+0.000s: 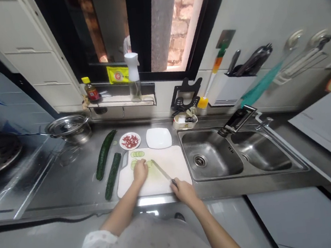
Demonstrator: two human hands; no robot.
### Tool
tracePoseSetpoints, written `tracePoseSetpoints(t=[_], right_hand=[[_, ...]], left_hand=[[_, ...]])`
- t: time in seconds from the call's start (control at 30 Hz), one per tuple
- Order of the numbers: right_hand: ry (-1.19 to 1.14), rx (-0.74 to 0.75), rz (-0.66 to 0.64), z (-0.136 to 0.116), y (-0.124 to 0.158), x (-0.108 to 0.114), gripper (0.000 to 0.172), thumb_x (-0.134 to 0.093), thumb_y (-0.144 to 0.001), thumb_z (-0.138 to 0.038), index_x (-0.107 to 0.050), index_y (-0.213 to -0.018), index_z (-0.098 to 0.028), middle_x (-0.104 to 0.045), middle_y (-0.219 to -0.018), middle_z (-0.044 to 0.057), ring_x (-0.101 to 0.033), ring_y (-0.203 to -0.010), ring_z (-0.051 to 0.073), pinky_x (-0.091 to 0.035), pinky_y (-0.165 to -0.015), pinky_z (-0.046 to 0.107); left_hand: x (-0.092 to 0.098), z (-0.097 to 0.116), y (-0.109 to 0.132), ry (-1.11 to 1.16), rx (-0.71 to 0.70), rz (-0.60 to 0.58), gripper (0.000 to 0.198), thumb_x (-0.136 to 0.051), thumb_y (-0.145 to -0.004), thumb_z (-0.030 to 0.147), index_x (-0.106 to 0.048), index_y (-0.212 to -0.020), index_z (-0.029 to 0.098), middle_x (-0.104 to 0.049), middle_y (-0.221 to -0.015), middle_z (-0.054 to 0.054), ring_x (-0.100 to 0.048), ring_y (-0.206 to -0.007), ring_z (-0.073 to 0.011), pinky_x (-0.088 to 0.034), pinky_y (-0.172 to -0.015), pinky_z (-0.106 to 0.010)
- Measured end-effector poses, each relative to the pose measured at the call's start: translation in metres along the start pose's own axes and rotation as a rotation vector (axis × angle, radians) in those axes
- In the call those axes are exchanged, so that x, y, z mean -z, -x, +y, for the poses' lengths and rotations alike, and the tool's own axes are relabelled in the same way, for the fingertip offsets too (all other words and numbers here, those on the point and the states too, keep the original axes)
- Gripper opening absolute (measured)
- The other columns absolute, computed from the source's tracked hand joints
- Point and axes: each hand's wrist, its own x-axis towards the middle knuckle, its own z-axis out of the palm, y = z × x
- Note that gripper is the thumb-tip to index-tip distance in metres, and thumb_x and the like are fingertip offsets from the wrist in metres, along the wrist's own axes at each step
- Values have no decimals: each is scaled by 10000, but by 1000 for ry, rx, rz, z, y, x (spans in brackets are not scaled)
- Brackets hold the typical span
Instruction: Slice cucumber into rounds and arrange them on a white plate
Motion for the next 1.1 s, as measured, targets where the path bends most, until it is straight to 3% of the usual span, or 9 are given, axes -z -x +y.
tracePoseSetpoints(t=[0.13, 0.33, 0.6, 0.8, 1.1], right_hand=[[-5, -77, 3, 4, 1, 1, 356, -330, -981, -399, -557, -1165, -196, -696, -1008, 115, -645, -973, 213, -397, -737, 264], [-4, -130, -27, 8, -2, 10, 371, -334, -979, -422, -547, -1194, -207, -688, -1056, 122, -639, -1004, 222, -401, -748, 274], [-21, -97, -20, 9, -5, 12, 352, -327, -983, -398, -551, -1156, -187, -698, -1026, 120, -648, -989, 219, -402, -719, 268], [-36, -100, -28, 8, -7, 12, 347, -309, -986, -394, -552, -1133, -194, -697, -1031, 116, -654, -964, 219, -396, -690, 265], [-68, -99, -46, 6, -7, 13, 338, -319, -989, -376, -547, -1148, -185, -690, -1053, 128, -643, -990, 208, -389, -729, 254]], left_hand=[[1, 4, 4, -38, -38, -2, 236, -493, -843, 171, -644, -1023, 145, -627, -1009, -119, -571, -981, -228, -409, -885, -316], [9, 13, -5, -16, 57, -33, 109, -564, -803, 157, -631, -888, 169, -638, -970, -74, -579, -911, -185, -408, -810, -265], [15, 17, -4, 166, 189, -21, 25, -597, -783, 173, -621, -775, 178, -661, -749, -17, -597, -710, -141, -394, -643, -226], [26, -1, 8, 274, 267, 40, 44, -639, -759, 217, -631, -770, 175, -649, -707, 7, -604, -687, -135, -405, -629, -217], [43, -39, 18, 231, 288, 108, 85, -597, -717, 146, -655, -774, 171, -659, -708, 0, -601, -693, -137, -394, -636, -215]])
